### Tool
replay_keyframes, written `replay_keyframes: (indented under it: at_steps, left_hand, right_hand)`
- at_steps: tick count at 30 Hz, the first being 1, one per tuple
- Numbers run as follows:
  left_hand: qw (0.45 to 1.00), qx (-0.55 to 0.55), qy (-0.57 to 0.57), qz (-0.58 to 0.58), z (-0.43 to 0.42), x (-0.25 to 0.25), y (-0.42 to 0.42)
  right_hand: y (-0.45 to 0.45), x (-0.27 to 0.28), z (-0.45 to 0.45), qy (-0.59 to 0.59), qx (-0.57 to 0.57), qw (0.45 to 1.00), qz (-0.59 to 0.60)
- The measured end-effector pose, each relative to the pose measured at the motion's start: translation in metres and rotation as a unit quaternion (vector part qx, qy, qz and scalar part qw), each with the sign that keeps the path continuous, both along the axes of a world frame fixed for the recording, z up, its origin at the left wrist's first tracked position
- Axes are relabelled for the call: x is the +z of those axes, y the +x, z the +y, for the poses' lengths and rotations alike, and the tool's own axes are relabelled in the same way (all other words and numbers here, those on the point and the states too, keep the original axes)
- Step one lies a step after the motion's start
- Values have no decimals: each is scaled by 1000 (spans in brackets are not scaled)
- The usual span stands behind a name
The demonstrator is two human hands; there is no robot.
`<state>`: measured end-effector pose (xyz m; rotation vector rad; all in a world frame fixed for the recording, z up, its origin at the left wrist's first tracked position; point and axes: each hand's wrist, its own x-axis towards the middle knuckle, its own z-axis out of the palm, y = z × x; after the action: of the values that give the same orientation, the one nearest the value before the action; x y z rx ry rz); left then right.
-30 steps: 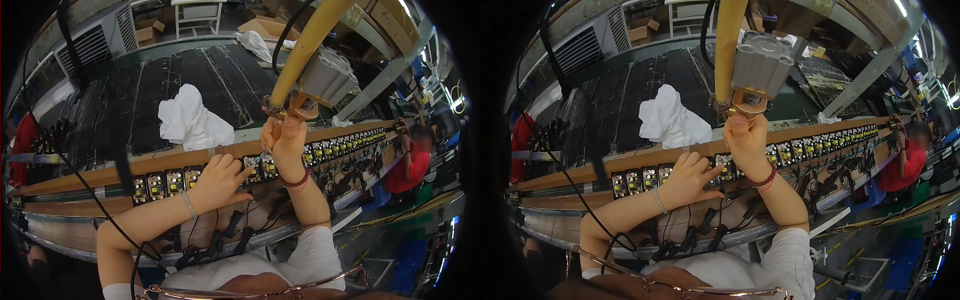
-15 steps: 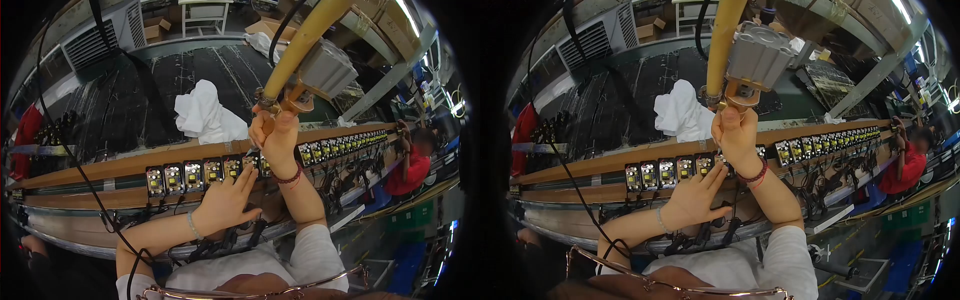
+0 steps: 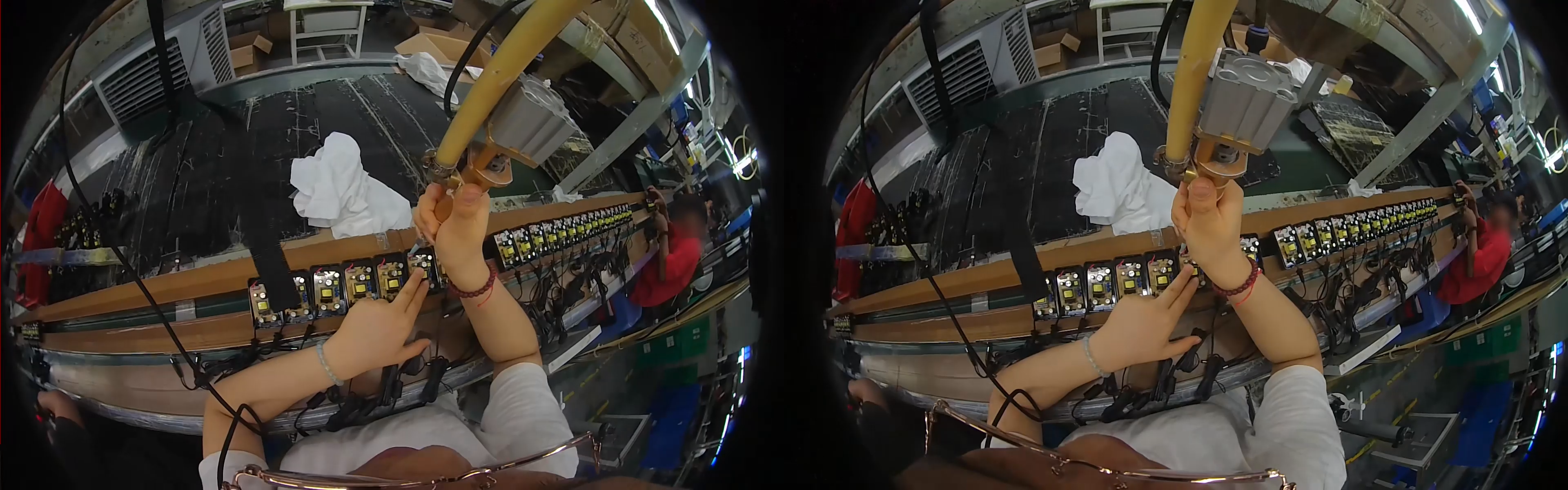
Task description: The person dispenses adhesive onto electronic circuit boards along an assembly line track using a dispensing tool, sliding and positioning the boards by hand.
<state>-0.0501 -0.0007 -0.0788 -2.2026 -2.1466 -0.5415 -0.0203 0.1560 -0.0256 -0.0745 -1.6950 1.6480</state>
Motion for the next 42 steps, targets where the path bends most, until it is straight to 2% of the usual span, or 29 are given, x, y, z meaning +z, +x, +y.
replay_keyframes:
  at_steps: [9,11,14,21,26,42]
  left_hand:
    - [1000,-6,-8,12,1,3,-2]
    - [1000,-17,-14,-15,1,4,-3]
    - [999,-16,-24,-16,1,5,-3]
    - [1000,-18,-10,-22,1,1,-2]
    - [1000,-7,-4,15,1,1,-2]
    - [1000,-9,0,15,1,-3,-2]
  right_hand:
    - [4,1,-3,-8,1,1000,-29]
    - [4,-11,9,-2,40,998,-54]
    - [6,10,-1,-13,-4,999,-36]
    - [7,0,4,-16,-1,1000,-17]
    - [9,5,5,6,-20,1000,-13]
    - [15,5,7,28,1,1000,-11]
